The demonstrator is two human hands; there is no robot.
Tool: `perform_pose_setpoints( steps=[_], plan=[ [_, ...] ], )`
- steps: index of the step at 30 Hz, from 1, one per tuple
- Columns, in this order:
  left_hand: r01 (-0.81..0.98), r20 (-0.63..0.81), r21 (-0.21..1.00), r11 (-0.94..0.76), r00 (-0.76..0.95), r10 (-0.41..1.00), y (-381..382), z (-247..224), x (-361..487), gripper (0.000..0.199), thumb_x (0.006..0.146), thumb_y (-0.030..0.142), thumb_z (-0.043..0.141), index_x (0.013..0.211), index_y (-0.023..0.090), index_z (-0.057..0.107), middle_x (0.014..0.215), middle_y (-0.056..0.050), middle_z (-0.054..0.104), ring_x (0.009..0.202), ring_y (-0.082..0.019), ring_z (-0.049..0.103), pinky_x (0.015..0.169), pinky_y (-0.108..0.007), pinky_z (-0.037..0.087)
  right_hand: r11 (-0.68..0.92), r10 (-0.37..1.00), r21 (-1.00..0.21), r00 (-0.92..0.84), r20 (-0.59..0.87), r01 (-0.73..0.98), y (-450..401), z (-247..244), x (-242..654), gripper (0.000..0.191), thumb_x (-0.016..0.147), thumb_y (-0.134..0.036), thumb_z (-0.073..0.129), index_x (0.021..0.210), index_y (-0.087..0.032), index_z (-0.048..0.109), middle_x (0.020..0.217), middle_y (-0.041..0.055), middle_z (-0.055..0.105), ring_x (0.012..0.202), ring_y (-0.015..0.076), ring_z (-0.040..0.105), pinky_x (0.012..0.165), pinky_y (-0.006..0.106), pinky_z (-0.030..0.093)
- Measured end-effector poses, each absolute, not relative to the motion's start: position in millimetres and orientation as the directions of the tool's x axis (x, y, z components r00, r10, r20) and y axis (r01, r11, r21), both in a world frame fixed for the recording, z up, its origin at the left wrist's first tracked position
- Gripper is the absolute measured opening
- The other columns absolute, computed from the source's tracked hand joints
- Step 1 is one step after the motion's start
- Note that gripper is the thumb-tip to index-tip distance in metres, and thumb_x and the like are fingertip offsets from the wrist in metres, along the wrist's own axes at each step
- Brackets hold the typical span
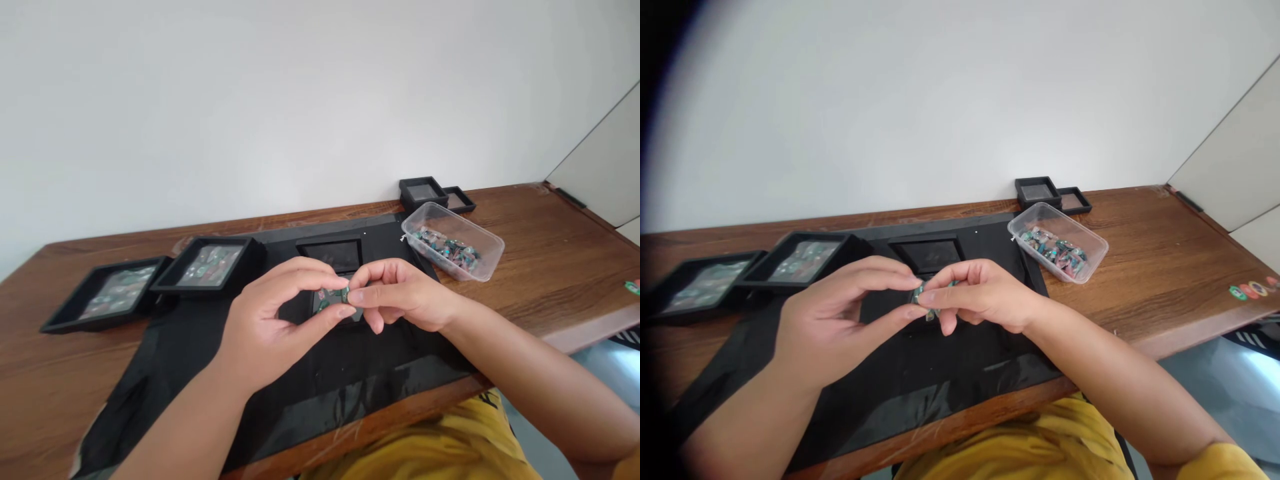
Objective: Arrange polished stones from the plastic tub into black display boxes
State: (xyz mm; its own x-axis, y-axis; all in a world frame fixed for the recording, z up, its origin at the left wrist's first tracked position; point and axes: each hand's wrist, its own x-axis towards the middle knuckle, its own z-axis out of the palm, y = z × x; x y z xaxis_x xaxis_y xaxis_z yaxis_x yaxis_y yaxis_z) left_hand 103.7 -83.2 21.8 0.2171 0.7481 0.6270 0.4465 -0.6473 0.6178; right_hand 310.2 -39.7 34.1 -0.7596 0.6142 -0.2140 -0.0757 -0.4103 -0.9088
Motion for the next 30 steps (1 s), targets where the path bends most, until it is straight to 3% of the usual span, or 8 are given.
perform_pose_setpoints(
  steps=[10,17,22,30],
  plan=[
    [0.478,0.627,0.603,-0.638,0.209,0.750,-81.2,20.6,104.6,0.008,0.089,0.025,0.080,0.096,0.028,0.076,0.089,0.000,0.077,0.078,-0.017,0.072,0.071,-0.032,0.061,-0.358,0.624,-0.932,-0.756,-0.198,-0.052,-38.2,31.5,309.9,0.040,0.076,-0.050,0.087,0.085,-0.019,0.064,0.053,-0.0084,0.060,0.043,0.0047,0.036,0.042,0.022,0.017],
    [0.498,0.604,0.633,-0.593,0.162,0.780,-73.8,15.9,101.6,0.011,0.087,0.022,0.079,0.097,0.027,0.077,0.076,0.003,0.068,0.070,-0.014,0.064,0.066,-0.028,0.055,-0.121,0.879,-0.983,-0.475,-0.040,-0.140,-36.1,32.5,310.2,0.043,0.084,-0.059,0.079,0.092,-0.020,0.063,0.054,-0.0092,0.054,0.048,0.0068,0.041,0.047,0.023,0.023],
    [0.635,0.412,0.597,-0.490,0.282,0.867,-69.2,7.1,102.3,0.008,0.087,0.035,0.076,0.086,0.027,0.079,0.058,0.007,0.054,0.048,-0.011,0.049,0.048,-0.024,0.040,-0.023,0.909,-0.986,-0.415,0.048,-0.165,-33.2,30.5,311.4,0.042,0.086,-0.061,0.075,0.090,-0.021,0.061,0.055,-0.0077,0.053,0.051,0.0086,0.046,0.047,0.023,0.026],
    [0.689,0.165,0.613,-0.387,0.367,0.915,-70.2,1.2,109.1,0.008,0.081,0.035,0.078,0.087,0.032,0.083,0.050,0.009,0.049,0.042,-0.012,0.045,0.042,-0.024,0.028,0.038,0.883,-0.990,-0.460,0.097,-0.136,-38.4,24.7,307.5,0.038,0.087,-0.056,0.075,0.088,-0.021,0.061,0.062,-0.0075,0.053,0.055,0.0085,0.048,0.054,0.023,0.039]
  ],
)
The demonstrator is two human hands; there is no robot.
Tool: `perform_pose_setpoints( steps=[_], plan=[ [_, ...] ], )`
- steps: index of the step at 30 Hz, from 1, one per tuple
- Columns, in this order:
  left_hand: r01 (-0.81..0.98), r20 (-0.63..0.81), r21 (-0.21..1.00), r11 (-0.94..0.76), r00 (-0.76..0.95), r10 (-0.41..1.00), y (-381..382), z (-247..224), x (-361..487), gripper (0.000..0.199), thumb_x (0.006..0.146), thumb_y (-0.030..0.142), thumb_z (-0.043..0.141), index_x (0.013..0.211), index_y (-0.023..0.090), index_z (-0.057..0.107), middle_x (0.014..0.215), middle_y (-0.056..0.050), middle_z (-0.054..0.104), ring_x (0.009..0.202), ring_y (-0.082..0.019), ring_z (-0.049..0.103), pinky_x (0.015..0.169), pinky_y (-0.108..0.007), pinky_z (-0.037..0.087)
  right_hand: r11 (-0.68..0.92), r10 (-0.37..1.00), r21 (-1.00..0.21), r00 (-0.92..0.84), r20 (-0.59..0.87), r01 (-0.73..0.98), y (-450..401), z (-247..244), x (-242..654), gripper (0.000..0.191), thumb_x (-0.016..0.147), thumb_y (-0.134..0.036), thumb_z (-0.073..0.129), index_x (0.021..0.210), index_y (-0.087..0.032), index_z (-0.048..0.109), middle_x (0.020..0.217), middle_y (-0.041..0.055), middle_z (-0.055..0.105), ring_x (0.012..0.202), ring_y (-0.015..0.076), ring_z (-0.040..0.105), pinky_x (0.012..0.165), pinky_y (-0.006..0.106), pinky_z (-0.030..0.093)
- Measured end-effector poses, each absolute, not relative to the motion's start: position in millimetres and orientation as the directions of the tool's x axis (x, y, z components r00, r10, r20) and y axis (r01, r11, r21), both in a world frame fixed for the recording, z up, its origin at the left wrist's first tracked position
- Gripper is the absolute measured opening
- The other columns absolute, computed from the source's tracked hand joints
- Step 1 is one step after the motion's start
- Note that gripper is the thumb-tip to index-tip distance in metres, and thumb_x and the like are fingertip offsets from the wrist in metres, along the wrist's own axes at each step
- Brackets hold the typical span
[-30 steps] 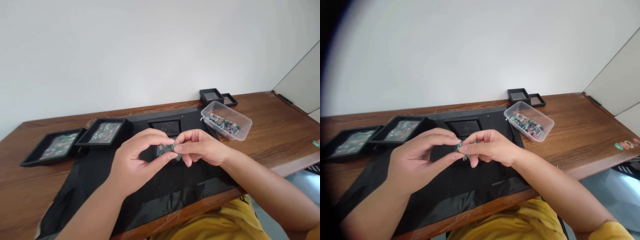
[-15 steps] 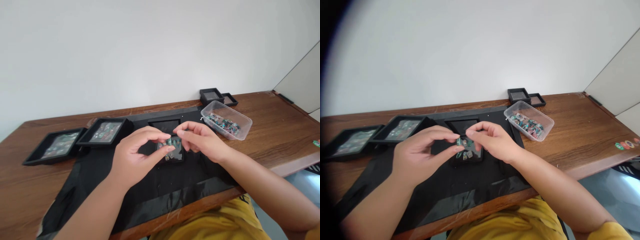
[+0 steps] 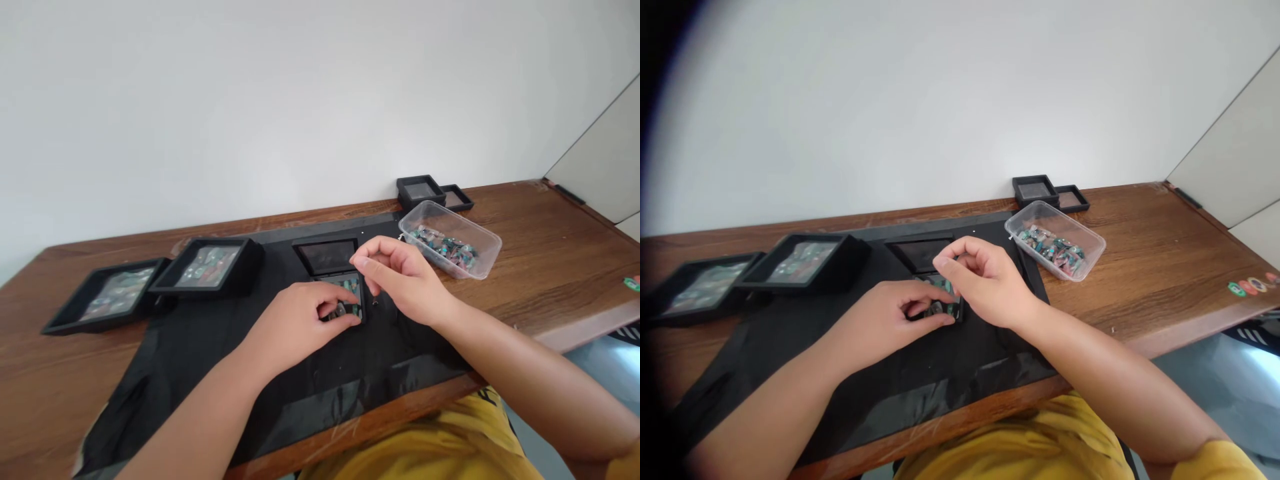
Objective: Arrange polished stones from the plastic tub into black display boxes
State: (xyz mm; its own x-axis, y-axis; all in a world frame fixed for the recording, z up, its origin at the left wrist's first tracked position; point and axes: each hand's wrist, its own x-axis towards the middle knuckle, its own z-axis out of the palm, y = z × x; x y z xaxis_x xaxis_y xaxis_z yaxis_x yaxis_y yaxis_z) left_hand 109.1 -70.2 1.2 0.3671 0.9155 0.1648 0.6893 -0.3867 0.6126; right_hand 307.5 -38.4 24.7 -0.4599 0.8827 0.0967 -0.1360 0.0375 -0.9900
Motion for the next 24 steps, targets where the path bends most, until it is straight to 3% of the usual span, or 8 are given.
perform_pose_setpoints(
  steps=[9,16,21,24],
  plan=[
    [0.732,0.114,0.592,-0.336,0.336,0.935,-70.8,3.0,108.5,0.010,0.083,0.038,0.073,0.084,0.032,0.081,0.050,0.008,0.050,0.040,-0.013,0.045,0.041,-0.025,0.023,0.083,0.870,-0.994,-0.482,0.105,-0.066,-41.2,18.9,307.7,0.026,0.093,-0.045,0.070,0.089,-0.020,0.063,0.073,-0.0036,0.059,0.058,0.0083,0.049,0.054,0.023,0.041],
    [0.731,0.084,0.611,-0.303,0.320,0.944,-70.7,3.8,108.6,0.019,0.085,0.043,0.070,0.078,0.027,0.076,0.052,0.007,0.048,0.042,-0.012,0.042,0.044,-0.026,0.017,0.148,0.840,-0.989,-0.528,0.122,0.007,-43.1,16.6,307.2,0.023,0.095,-0.041,0.068,0.089,-0.019,0.063,0.068,-0.0048,0.056,0.055,0.0088,0.049,0.052,0.023,0.037],
    [0.758,-0.071,0.628,-0.175,0.280,0.957,-70.0,9.4,107.7,0.032,0.082,0.057,0.068,0.088,0.027,0.078,0.054,0.007,0.042,0.047,-0.013,0.040,0.048,-0.027,0.024,0.348,0.864,-0.907,-0.457,0.213,0.236,-37.5,14.0,309.5,0.019,0.096,-0.034,0.064,0.086,-0.018,0.067,0.064,-0.0056,0.056,0.054,0.0081,0.046,0.052,0.023,0.032],
    [0.752,-0.059,0.646,-0.129,0.218,0.974,-67.9,11.6,102.6,0.038,0.081,0.061,0.065,0.088,0.026,0.078,0.054,0.006,0.039,0.049,-0.013,0.038,0.049,-0.028,0.026,0.409,0.857,-0.821,-0.477,0.196,0.397,-35.5,15.9,310.9,0.012,0.094,-0.027,0.067,0.088,-0.018,0.071,0.062,-0.0069,0.057,0.053,0.0072,0.045,0.055,0.023,0.032]
  ],
)
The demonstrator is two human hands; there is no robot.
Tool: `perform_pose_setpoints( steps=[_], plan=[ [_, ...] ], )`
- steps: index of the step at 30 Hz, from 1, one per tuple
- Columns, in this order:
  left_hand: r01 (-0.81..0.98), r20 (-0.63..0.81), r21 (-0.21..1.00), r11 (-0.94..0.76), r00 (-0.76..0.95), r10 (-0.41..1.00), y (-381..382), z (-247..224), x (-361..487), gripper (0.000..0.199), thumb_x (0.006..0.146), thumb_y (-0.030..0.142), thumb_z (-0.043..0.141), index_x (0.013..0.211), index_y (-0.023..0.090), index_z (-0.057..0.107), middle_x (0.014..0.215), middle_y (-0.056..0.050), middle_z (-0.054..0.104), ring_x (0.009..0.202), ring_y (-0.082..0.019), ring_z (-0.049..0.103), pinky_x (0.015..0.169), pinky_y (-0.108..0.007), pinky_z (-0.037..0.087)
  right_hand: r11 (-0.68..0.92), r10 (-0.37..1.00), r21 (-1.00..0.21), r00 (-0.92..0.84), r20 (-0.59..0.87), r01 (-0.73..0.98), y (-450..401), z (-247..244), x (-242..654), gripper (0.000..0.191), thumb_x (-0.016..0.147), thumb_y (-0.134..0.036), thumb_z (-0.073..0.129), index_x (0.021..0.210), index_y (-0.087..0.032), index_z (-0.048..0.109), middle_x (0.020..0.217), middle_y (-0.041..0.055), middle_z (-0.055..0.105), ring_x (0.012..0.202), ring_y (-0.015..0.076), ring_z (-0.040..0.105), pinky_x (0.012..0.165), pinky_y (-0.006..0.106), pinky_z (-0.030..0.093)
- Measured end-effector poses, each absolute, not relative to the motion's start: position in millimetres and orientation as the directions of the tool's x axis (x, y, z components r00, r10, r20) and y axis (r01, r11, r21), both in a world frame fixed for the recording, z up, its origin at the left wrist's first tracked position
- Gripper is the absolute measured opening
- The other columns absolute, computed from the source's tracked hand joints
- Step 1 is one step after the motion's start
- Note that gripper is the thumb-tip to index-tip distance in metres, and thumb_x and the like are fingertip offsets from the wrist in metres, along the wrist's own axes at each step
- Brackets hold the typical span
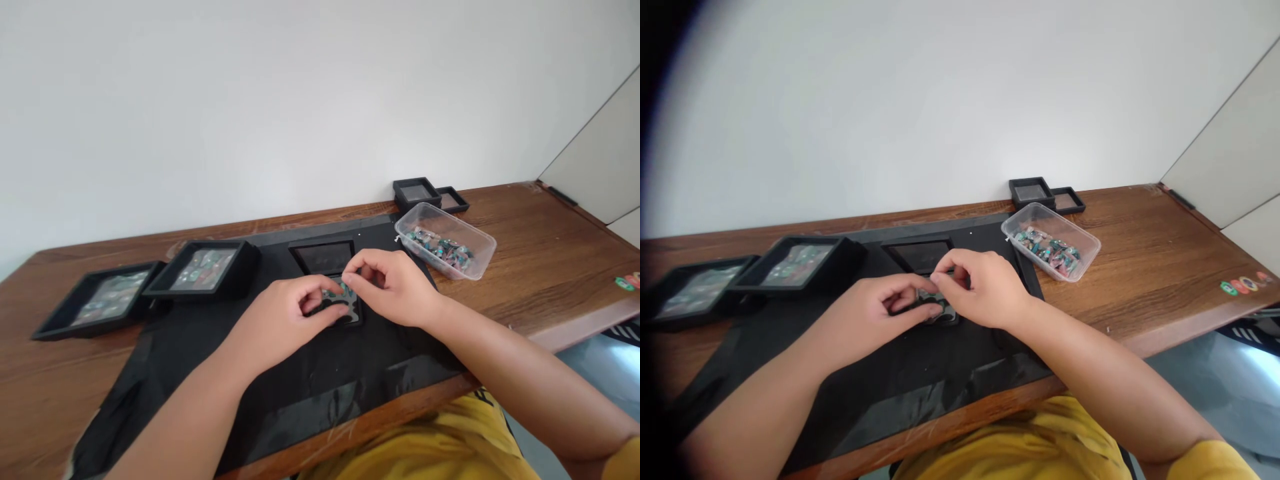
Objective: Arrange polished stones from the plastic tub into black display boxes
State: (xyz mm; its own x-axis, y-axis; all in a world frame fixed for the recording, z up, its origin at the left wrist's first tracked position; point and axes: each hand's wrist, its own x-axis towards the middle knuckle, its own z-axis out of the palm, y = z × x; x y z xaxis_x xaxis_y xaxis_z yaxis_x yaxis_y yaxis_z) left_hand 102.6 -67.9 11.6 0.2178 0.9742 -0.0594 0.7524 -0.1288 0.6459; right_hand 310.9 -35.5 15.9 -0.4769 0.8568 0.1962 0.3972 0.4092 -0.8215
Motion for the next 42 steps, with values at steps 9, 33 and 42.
perform_pose_setpoints(
  steps=[9,33,42],
  plan=[
    [0.791,0.094,0.611,-0.021,-0.046,0.995,-62.9,17.6,89.7,0.038,0.081,0.058,0.056,0.080,0.025,0.075,0.051,0.005,0.040,0.049,-0.014,0.039,0.051,-0.029,0.030,0.499,0.760,-0.619,-0.649,-0.023,0.606,-39.5,26.3,309.6,0.015,0.085,-0.015,0.077,0.099,-0.021,0.079,0.061,-0.0084,0.059,0.057,0.0086,0.052,0.065,0.025,0.032],
    [0.802,0.145,0.588,-0.108,0.027,0.989,-65.5,19.6,88.6,0.035,0.082,0.056,0.058,0.084,0.026,0.076,0.054,0.005,0.044,0.051,-0.014,0.043,0.053,-0.027,0.036,0.547,0.713,-0.509,-0.689,-0.134,0.665,-38.5,24.0,306.6,0.009,0.091,-0.024,0.075,0.100,-0.023,0.079,0.069,-0.0043,0.066,0.064,0.0118,0.054,0.062,0.026,0.029],
    [0.794,0.141,0.593,-0.136,0.064,0.988,-66.6,20.2,88.9,0.033,0.084,0.054,0.058,0.084,0.026,0.075,0.054,0.006,0.044,0.049,-0.013,0.040,0.051,-0.028,0.034,0.563,0.708,-0.484,-0.693,-0.136,0.670,-40.0,25.0,305.9,0.012,0.094,-0.025,0.074,0.105,-0.024,0.080,0.072,-0.0030,0.068,0.067,0.0129,0.057,0.063,0.026,0.029]
  ],
)
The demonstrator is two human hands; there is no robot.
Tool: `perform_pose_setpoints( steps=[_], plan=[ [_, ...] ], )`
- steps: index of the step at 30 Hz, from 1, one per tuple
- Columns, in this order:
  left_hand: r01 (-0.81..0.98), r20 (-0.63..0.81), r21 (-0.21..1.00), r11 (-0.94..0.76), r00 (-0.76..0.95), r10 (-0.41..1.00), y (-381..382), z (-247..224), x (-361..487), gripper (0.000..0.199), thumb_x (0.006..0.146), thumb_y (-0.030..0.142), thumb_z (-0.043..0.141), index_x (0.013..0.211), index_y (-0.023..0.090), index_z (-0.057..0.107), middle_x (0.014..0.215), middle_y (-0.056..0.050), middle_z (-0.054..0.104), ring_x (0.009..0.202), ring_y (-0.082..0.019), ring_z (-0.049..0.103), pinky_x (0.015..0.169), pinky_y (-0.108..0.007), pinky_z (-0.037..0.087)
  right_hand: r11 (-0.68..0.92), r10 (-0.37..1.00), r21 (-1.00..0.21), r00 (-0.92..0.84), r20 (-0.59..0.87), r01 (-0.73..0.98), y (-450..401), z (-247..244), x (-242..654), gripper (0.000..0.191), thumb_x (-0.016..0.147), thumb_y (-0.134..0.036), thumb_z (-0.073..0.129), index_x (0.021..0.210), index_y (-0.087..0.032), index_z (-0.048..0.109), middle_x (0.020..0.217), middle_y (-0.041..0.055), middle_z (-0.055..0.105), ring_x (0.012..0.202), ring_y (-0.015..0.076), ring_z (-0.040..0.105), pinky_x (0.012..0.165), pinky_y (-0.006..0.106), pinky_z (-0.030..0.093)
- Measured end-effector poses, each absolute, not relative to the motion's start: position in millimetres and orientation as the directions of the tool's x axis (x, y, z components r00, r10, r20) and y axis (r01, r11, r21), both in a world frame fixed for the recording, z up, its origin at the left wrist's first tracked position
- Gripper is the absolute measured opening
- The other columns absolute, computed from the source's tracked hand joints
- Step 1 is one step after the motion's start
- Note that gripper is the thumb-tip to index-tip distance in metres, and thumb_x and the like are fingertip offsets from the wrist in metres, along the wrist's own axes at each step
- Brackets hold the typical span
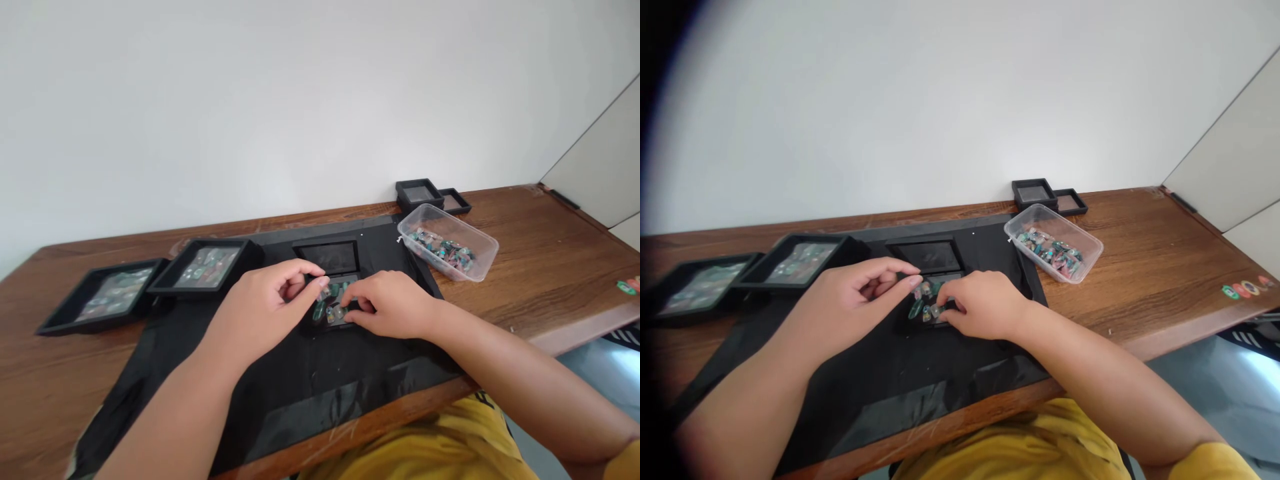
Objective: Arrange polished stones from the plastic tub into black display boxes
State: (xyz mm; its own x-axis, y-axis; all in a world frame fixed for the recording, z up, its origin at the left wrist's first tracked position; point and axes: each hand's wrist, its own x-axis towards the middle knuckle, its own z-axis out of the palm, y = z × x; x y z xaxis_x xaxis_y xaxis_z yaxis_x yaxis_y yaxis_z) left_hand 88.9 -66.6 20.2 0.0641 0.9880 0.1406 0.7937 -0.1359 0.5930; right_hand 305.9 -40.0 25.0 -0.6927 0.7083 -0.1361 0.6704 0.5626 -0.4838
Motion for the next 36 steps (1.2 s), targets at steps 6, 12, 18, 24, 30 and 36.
perform_pose_setpoints(
  steps=[6,12,18,24,30,36],
  plan=[
    [0.791,0.148,0.597,-0.134,0.056,0.987,-67.3,20.0,89.2,0.033,0.084,0.055,0.059,0.084,0.027,0.075,0.053,0.005,0.046,0.049,-0.014,0.041,0.051,-0.028,0.034,0.572,0.708,-0.479,-0.695,-0.121,0.666,-40.5,23.2,306.1,0.013,0.096,-0.027,0.072,0.105,-0.025,0.081,0.073,-0.0021,0.069,0.067,0.0135,0.057,0.063,0.026,0.030],
    [0.797,0.123,0.592,-0.117,0.054,0.991,-67.1,20.2,89.3,0.034,0.084,0.056,0.058,0.084,0.026,0.076,0.053,0.005,0.047,0.049,-0.014,0.042,0.051,-0.028,0.034,0.544,0.739,-0.474,-0.663,-0.121,0.693,-40.4,23.3,306.5,0.014,0.095,-0.027,0.073,0.105,-0.024,0.081,0.077,-0.0008,0.072,0.071,0.0150,0.061,0.065,0.027,0.032],
    [0.806,0.101,0.583,-0.106,0.058,0.993,-66.8,18.6,89.1,0.035,0.084,0.057,0.058,0.087,0.026,0.076,0.055,0.005,0.048,0.049,-0.014,0.044,0.052,-0.028,0.035,0.531,0.745,-0.470,-0.653,-0.138,0.705,-41.2,24.9,305.0,0.013,0.094,-0.026,0.074,0.105,-0.024,0.080,0.078,-0.0010,0.073,0.072,0.0150,0.063,0.066,0.026,0.032],
    [0.800,0.113,0.589,-0.116,0.061,0.992,-67.5,19.7,89.8,0.034,0.084,0.056,0.058,0.085,0.027,0.076,0.054,0.005,0.047,0.048,-0.014,0.043,0.051,-0.028,0.035,0.517,0.748,-0.508,-0.652,-0.125,0.689,-40.1,22.8,306.3,0.012,0.091,-0.023,0.076,0.103,-0.022,0.078,0.074,-0.0026,0.070,0.069,0.0135,0.060,0.064,0.026,0.031],
    [0.788,0.136,0.601,-0.133,0.062,0.989,-69.3,23.5,93.2,0.034,0.085,0.055,0.057,0.082,0.026,0.076,0.052,0.005,0.048,0.047,-0.014,0.043,0.050,-0.028,0.033,0.502,0.761,-0.737,-0.636,0.127,0.454,-31.3,29.2,324.2,0.020,0.093,-0.033,0.075,0.107,-0.019,0.074,0.069,-0.0062,0.063,0.056,0.0083,0.049,0.062,0.024,0.036],
    [0.783,0.199,0.598,-0.171,0.062,0.978,-72.0,24.5,94.6,0.033,0.086,0.052,0.058,0.080,0.025,0.077,0.055,0.004,0.049,0.050,-0.014,0.045,0.053,-0.028,0.036,0.380,0.913,-0.593,-0.185,0.364,0.709,-20.8,53.5,355.3,0.039,0.104,-0.048,0.052,0.126,-0.020,0.068,0.082,0.0022,0.070,0.064,0.0146,0.057,0.064,0.028,0.039]
  ],
)
